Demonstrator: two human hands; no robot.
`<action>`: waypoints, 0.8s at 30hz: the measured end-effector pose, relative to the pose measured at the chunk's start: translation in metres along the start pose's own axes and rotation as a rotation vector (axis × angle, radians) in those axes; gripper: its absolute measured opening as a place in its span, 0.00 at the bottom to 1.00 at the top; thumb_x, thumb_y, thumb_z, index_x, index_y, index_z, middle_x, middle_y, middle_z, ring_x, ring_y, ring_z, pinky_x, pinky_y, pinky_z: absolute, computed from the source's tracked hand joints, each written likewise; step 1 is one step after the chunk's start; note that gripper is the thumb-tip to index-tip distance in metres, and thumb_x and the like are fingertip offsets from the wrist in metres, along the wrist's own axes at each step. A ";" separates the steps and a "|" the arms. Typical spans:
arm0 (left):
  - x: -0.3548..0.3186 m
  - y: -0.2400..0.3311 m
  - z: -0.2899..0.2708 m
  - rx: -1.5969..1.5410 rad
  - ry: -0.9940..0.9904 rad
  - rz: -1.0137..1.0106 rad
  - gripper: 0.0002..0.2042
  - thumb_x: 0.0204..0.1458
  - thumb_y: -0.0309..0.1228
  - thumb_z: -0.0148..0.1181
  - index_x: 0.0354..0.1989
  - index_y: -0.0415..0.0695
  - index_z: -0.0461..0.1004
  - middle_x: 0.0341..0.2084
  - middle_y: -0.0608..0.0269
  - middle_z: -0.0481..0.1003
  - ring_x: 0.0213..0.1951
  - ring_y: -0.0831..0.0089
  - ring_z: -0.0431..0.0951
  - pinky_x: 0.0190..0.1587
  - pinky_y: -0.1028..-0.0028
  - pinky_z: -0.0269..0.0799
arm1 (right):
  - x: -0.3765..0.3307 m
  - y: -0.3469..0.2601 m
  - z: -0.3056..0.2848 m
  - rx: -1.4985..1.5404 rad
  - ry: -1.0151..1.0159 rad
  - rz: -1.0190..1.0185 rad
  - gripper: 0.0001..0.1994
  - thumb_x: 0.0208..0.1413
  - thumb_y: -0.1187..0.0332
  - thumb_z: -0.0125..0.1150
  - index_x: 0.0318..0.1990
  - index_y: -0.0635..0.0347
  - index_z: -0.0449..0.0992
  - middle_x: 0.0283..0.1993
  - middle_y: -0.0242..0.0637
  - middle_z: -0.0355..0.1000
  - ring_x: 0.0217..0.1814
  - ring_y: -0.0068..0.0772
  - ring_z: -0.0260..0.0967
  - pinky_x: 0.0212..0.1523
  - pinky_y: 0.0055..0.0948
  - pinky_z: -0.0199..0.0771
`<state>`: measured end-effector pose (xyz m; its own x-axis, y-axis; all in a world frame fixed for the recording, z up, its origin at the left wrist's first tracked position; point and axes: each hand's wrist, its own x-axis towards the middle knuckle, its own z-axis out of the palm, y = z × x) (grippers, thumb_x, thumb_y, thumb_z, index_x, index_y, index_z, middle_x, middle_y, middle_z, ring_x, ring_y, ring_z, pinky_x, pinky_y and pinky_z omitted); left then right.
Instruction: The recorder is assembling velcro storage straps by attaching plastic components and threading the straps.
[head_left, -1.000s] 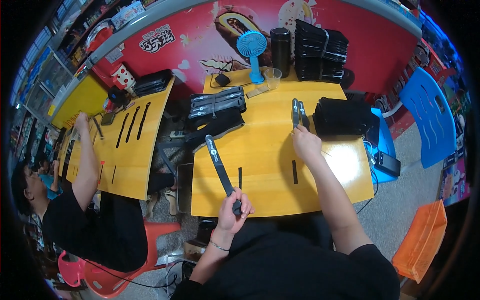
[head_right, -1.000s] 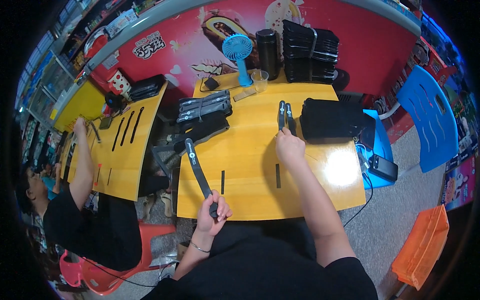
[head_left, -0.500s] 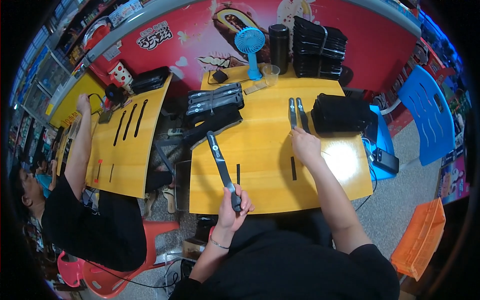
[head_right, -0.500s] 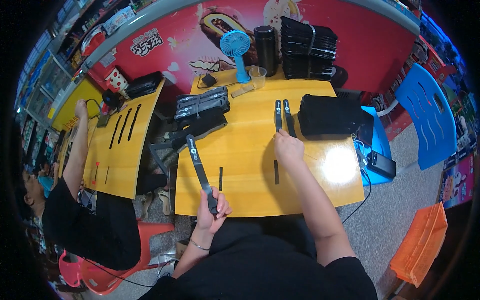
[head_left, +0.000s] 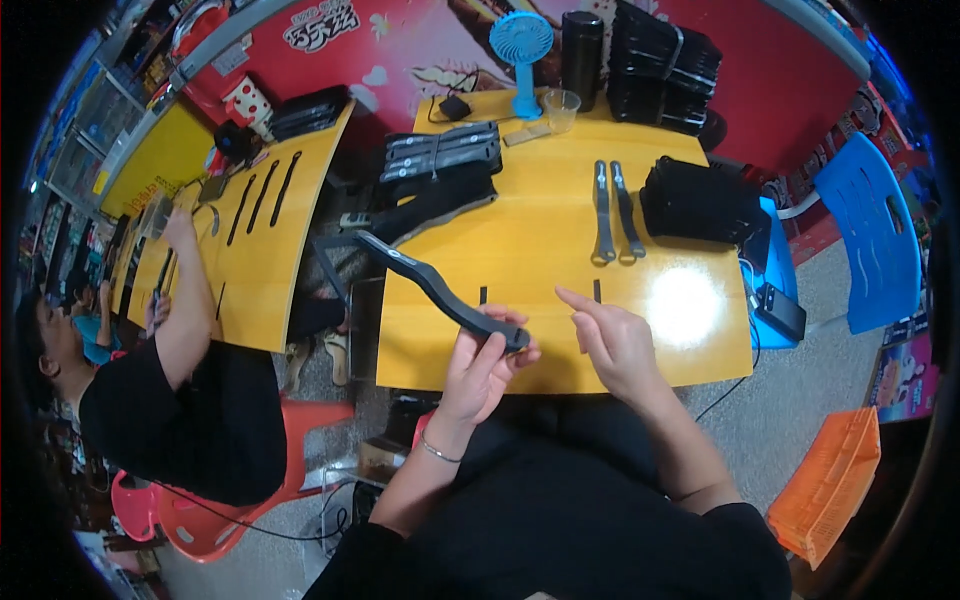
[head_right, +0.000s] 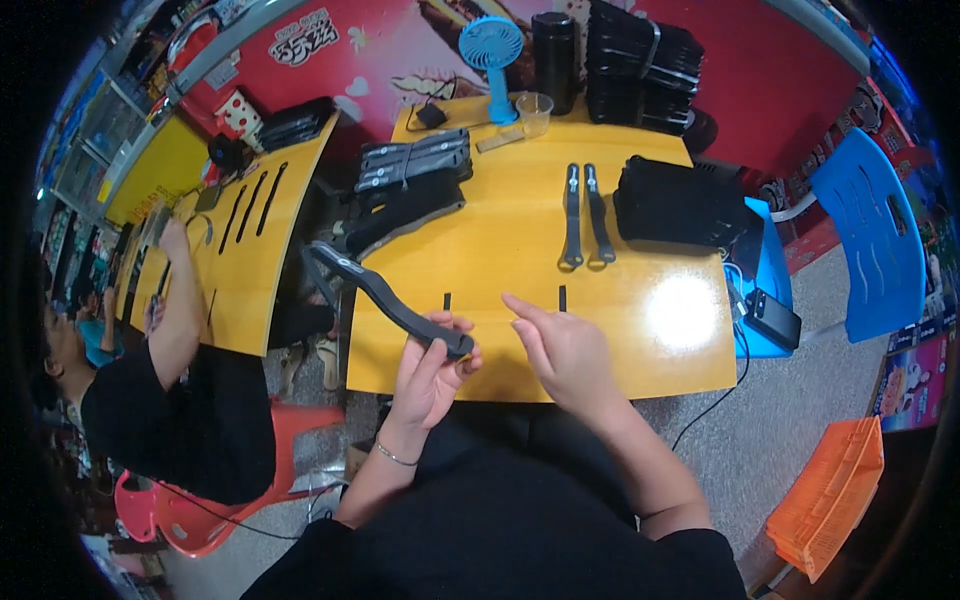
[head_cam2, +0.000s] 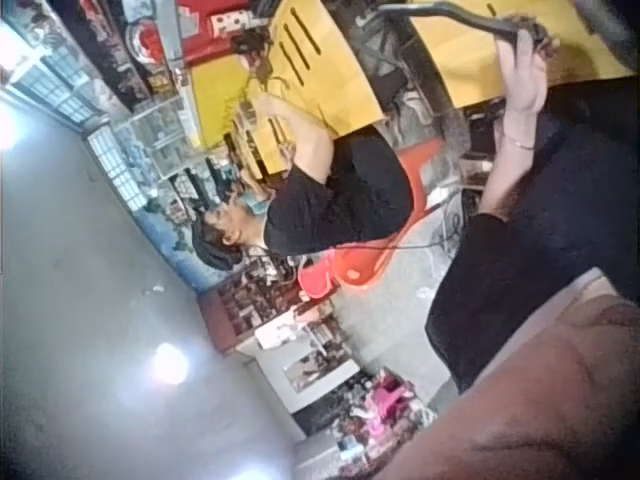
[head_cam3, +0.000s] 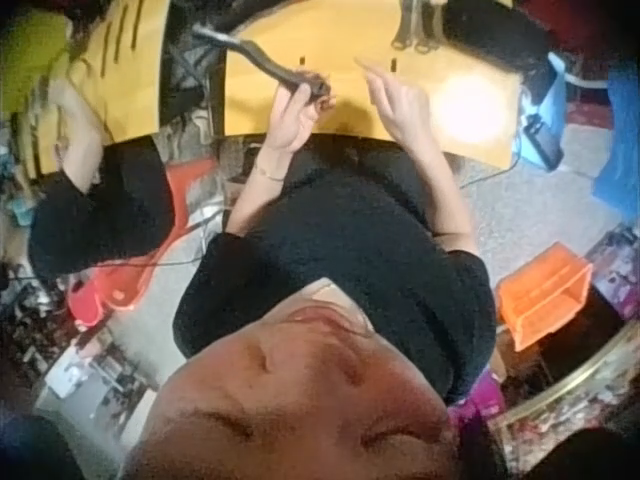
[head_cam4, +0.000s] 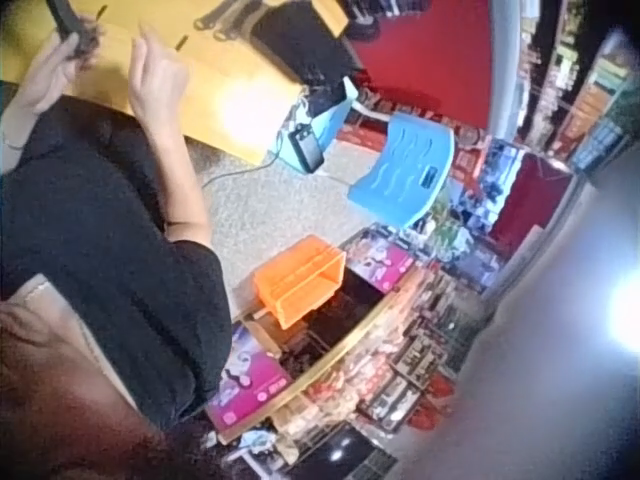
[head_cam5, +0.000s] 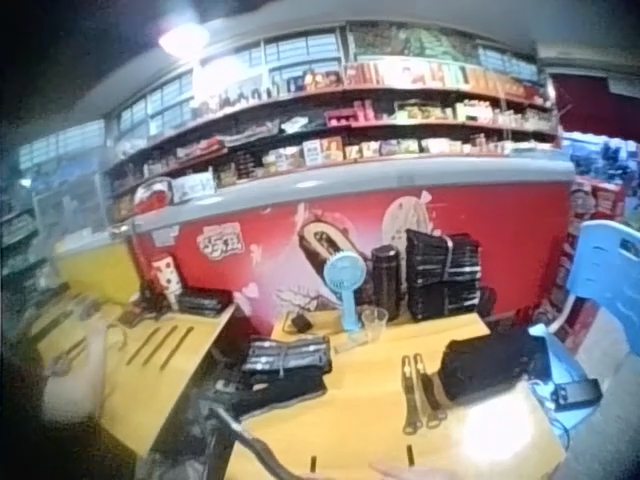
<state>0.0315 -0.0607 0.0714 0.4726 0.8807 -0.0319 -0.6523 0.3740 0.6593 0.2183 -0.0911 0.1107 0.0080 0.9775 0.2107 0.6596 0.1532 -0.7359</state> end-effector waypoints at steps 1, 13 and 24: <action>0.003 0.000 0.001 0.022 -0.027 0.022 0.16 0.58 0.29 0.47 0.54 0.44 0.57 0.45 0.55 0.65 0.42 0.67 0.73 0.44 0.71 0.74 | -0.004 -0.004 0.004 -0.013 0.040 -0.010 0.14 0.55 0.69 0.51 0.49 0.55 0.73 0.22 0.43 0.69 0.24 0.39 0.67 0.26 0.32 0.66; -0.001 -0.003 0.001 0.069 0.094 0.168 0.18 0.53 0.22 0.54 0.53 0.39 0.63 0.42 0.56 0.72 0.43 0.70 0.74 0.47 0.69 0.73 | -0.015 -0.021 0.033 0.188 0.048 -0.141 0.21 0.49 0.80 0.54 0.52 0.55 0.69 0.29 0.42 0.73 0.30 0.36 0.73 0.30 0.29 0.72; -0.001 -0.006 0.005 0.118 0.132 0.222 0.20 0.49 0.20 0.59 0.51 0.39 0.65 0.39 0.58 0.74 0.42 0.74 0.75 0.47 0.74 0.71 | -0.013 -0.021 0.038 0.184 0.107 -0.172 0.17 0.49 0.77 0.57 0.49 0.58 0.71 0.32 0.43 0.74 0.32 0.40 0.74 0.31 0.30 0.73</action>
<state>0.0380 -0.0650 0.0706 0.2390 0.9705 0.0307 -0.6540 0.1376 0.7439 0.1760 -0.1017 0.0987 -0.0066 0.9153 0.4026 0.5105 0.3493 -0.7857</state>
